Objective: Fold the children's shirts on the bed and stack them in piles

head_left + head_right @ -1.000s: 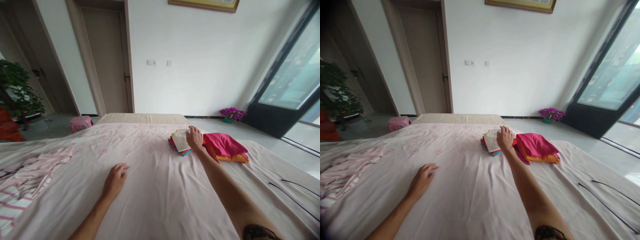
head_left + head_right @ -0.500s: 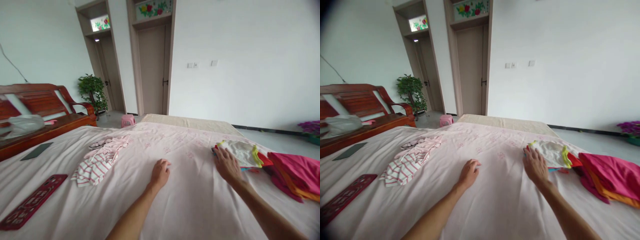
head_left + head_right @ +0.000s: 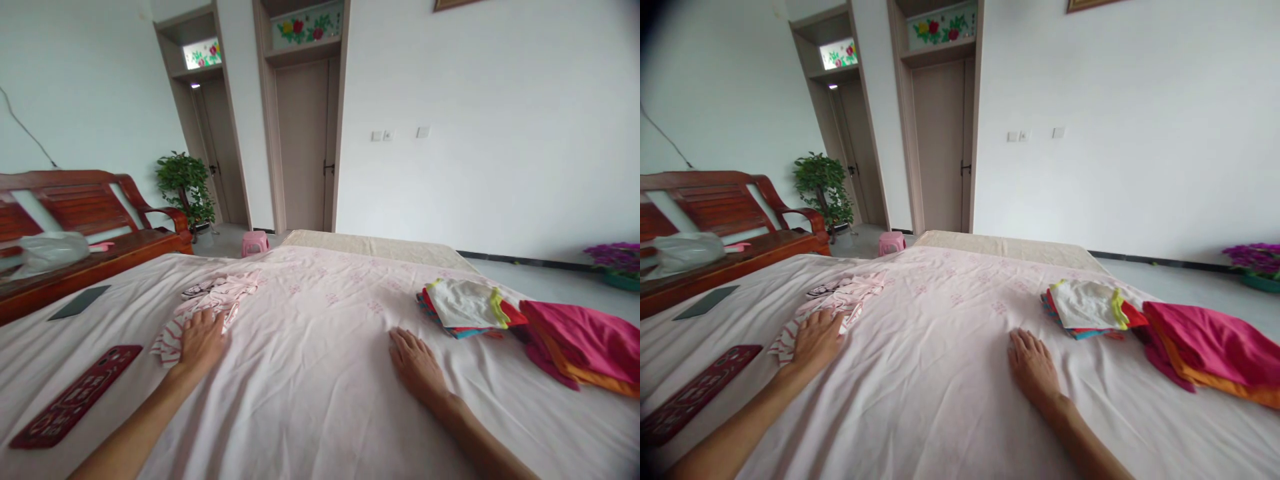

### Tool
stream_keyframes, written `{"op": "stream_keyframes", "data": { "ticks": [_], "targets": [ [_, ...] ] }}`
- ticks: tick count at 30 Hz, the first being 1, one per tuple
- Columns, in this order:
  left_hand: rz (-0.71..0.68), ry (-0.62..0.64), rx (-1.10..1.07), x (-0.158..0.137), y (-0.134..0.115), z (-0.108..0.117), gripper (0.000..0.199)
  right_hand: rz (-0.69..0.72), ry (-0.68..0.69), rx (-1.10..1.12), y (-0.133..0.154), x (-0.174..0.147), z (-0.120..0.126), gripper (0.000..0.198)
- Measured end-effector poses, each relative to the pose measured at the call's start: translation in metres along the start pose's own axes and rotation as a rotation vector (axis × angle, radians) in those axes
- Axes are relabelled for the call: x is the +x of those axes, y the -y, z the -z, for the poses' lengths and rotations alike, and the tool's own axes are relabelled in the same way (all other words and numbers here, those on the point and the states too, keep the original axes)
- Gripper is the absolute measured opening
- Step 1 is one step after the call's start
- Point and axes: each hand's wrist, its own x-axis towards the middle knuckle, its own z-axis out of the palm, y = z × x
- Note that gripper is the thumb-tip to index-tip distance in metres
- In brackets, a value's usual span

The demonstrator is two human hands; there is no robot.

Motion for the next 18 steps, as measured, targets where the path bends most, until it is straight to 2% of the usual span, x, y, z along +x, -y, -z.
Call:
{"op": "stream_keyframes", "data": {
  "ticks": [3, 6, 7, 10, 12, 15, 18],
  "targets": [
    [0.109, 0.131, -0.107, 0.015, 0.03, -0.006, 0.03, 0.02, -0.003, 0.004, 0.0, 0.0, 0.0, 0.049],
    [0.208, 0.116, -0.313, 0.044, 0.032, 0.004, 0.032, 0.04, -0.012, 0.043, -0.002, -0.001, -0.003, 0.048],
    [0.229, 0.079, -0.452, 0.055, 0.026, 0.013, 0.034, 0.042, -0.016, 0.057, -0.003, -0.002, -0.004, 0.048],
    [0.212, -0.015, -1.071, 0.08, -0.011, 0.052, 0.046, 0.032, -0.022, 0.112, -0.006, -0.002, -0.006, 0.047],
    [0.139, 0.009, -1.385, 0.089, -0.043, 0.076, 0.053, 0.008, -0.014, 0.18, -0.009, 0.0, -0.006, 0.046],
    [0.062, 0.191, -1.555, 0.092, -0.086, 0.088, 0.054, -0.045, 0.009, 0.39, -0.014, 0.006, 0.0, 0.044],
    [0.104, 0.375, -1.505, 0.09, -0.111, 0.065, 0.048, -0.181, 0.028, 0.79, -0.01, 0.017, 0.01, 0.044]
  ]
}}
